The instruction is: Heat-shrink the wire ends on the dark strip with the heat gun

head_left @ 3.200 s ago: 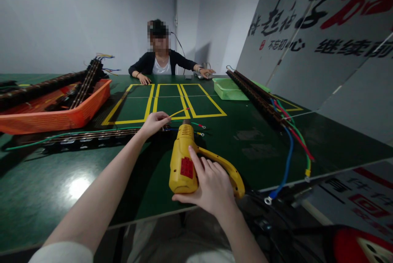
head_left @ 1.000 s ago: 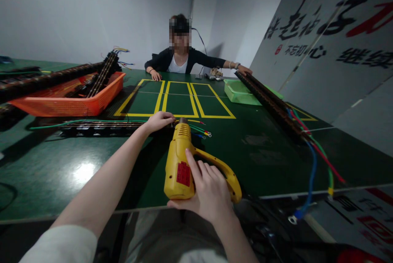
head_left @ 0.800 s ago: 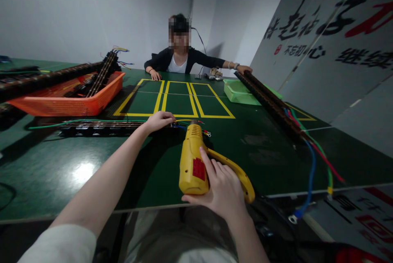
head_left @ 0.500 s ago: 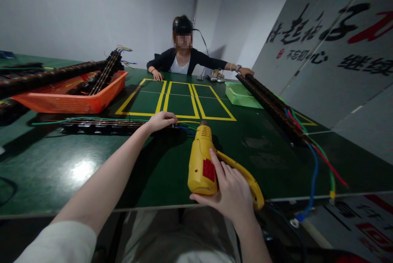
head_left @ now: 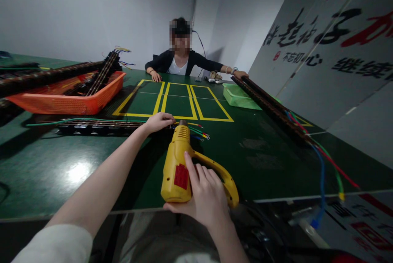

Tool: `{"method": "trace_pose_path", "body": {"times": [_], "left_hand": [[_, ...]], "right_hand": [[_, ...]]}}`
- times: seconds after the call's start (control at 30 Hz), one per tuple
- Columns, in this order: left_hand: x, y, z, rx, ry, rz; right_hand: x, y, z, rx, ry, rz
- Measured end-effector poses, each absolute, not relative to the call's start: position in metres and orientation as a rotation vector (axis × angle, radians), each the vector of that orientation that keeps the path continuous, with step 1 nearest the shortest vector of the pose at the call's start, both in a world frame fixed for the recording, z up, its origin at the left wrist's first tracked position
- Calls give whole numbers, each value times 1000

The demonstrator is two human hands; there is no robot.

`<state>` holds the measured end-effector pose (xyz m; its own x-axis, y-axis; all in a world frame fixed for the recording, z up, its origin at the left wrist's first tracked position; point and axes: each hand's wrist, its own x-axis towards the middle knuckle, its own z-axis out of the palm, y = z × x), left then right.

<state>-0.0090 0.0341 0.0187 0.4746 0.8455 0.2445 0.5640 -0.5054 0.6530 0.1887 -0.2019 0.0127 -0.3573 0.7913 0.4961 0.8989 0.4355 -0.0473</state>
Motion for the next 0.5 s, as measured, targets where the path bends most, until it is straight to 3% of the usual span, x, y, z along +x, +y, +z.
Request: {"method": "trace_pose_path", "body": {"times": [0.5], "left_hand": [[-8,31,21,2224,1117,779]], "right_hand": [[192,-202,15,-1400,-2279,-299]]}}
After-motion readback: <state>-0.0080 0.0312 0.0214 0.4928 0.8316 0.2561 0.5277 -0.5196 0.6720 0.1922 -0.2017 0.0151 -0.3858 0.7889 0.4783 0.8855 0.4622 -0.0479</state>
